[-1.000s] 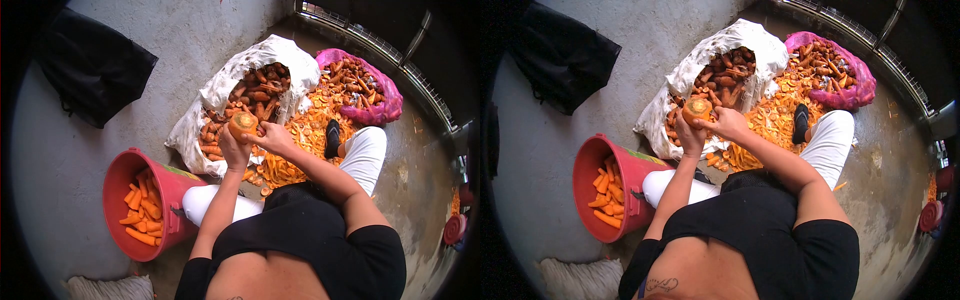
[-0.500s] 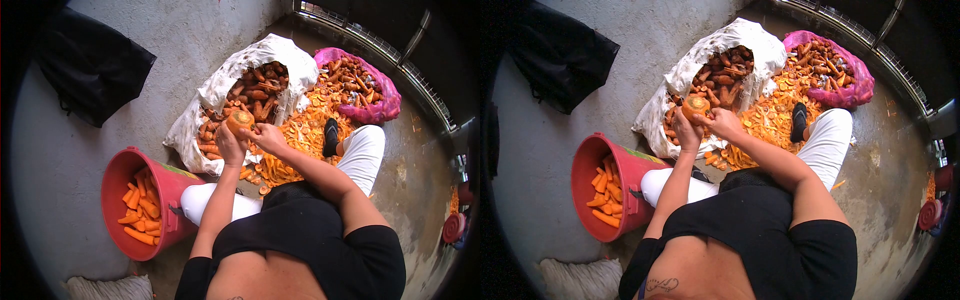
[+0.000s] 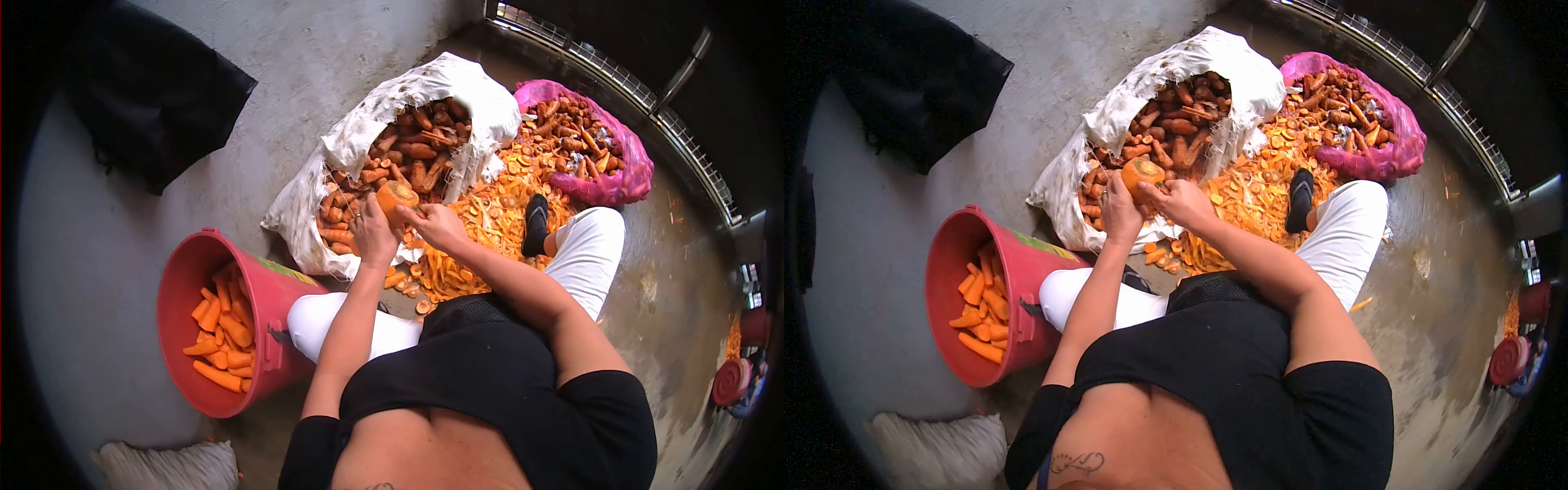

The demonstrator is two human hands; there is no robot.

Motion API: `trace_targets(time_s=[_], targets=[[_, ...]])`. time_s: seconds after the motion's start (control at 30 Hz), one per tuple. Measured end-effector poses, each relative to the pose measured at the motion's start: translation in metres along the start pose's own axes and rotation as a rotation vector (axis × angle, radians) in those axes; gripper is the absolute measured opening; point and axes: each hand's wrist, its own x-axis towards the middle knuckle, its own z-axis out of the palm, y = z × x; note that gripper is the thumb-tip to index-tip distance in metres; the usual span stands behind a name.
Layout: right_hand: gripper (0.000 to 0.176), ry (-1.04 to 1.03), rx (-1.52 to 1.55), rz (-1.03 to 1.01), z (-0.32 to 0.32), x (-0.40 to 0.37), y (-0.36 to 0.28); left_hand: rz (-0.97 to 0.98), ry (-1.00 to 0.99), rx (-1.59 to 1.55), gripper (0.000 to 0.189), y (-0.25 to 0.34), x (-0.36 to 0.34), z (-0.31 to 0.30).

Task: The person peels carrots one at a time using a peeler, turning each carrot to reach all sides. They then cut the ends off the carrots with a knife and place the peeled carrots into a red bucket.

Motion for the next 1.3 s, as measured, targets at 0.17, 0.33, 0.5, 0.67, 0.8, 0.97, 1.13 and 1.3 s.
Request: trace_targets(time_s=[0.17, 0.33, 0.5, 0.67, 0.8, 0.97, 1.13, 1.3], targets=[[0.08, -0.073, -0.016, 0.069, 0.012, 0.01, 0.018, 0.005, -0.049, 0.068, 0.074, 0.0, -0.006, 0.002], [0.082, -0.091, 0.05, 0.041, 0.025, 0.022, 0.03, 0.048, -0.013, 0.272, 0.07, -0.005, -0.008, 0.005], [0.068, -0.487, 0.366, 0.346, 0.013, 0.022, 0.027, 0.133, -0.04, 0.35, 0.06, -0.014, -0.013, 0.014], [0.066, -0.74, 0.378, 0.422, 0.0, 0.024, 0.052, 0.271, 0.051, 0.358, 0.056, -0.02, -0.026, 0.03], [0.063, -0.614, -0.093, 0.197, -0.024, 0.025, 0.051, -0.112, -0.295, 0.029, 0.062, -0.012, -0.031, 0.018], [0.058, -0.294, 0.075, -0.088, -0.042, 0.039, 0.07, -0.484, -0.431, -0.291, 0.079, -0.035, -0.022, 0.017], [0.086, -0.399, 0.297, -0.207, -0.025, 0.044, 0.048, -0.284, -0.486, -0.495, 0.08, -0.016, -0.023, -0.009], [0.08, -0.556, -0.082, -0.481, -0.032, 0.046, 0.034, -0.18, -0.492, -0.546, 0.08, -0.009, -0.032, -0.014]])
